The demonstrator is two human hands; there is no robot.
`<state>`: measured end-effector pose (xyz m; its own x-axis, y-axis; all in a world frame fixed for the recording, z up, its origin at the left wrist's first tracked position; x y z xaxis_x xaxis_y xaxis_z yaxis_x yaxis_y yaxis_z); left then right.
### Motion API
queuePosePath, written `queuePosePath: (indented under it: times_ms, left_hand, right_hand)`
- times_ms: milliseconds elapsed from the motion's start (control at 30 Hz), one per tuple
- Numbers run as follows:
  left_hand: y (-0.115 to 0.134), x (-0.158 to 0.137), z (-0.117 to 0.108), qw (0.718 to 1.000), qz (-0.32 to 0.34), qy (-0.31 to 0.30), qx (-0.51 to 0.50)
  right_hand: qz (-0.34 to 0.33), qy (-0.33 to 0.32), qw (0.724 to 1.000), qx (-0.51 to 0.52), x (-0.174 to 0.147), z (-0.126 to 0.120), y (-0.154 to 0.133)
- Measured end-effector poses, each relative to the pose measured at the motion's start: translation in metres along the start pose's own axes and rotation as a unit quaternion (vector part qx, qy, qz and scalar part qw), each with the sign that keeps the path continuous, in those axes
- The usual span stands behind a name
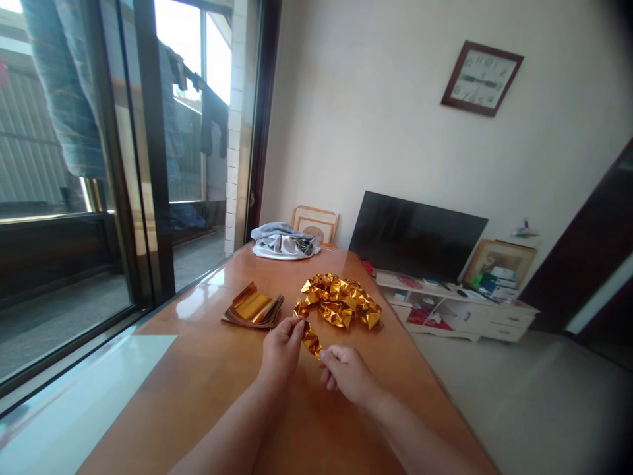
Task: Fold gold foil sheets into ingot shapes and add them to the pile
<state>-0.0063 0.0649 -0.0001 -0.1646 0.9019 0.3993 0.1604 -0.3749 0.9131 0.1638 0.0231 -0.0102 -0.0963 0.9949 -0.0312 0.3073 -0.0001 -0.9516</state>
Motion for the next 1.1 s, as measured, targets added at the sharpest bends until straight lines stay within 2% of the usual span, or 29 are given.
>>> queuePosePath:
  times_ms: [133, 233, 500, 867, 1000, 1100]
  left_hand:
    - [-0.002, 0.000, 0.000, 1.000, 0.023, 0.005, 0.004]
    - [0.000, -0.001, 0.000, 0.999, 0.043, 0.013, 0.030]
    - [0.006, -0.008, 0.002, 0.993, 0.095, -0.013, 0.067]
    - [0.000, -0.006, 0.002, 0.997, 0.057, -0.026, 0.052]
    - [-0.001, 0.000, 0.000, 1.000, 0.020, -0.006, -0.012]
    - [-0.001, 0.006, -0.007, 0.999, -0.002, 0.033, -0.033]
  right_hand:
    - [0.081, 0.027, 0.994, 0.072, 0.002, -0.001, 0.000]
    - [0.096, 0.031, 0.991, 0.083, 0.001, -0.002, -0.005]
    - [0.125, 0.047, 0.986, 0.103, 0.005, -0.006, -0.013]
    - [0.121, 0.060, 0.985, 0.111, 0.010, -0.001, -0.010]
    - [0.121, 0.062, 0.983, 0.125, 0.015, 0.000, -0.007]
    - [0.119, 0.073, 0.980, 0.142, 0.023, -0.002, -0.005]
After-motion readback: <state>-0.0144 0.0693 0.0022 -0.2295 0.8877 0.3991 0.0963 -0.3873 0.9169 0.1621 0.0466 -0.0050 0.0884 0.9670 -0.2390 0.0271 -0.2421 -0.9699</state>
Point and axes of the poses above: each hand's wrist, its own x-axis towards the middle knuckle, its own z-axis out of the palm, y = z × x, the point moved 3 cm from there along x, towards the middle knuckle, and after that the axes turned 3 degrees about y, right-handed, at the moved point
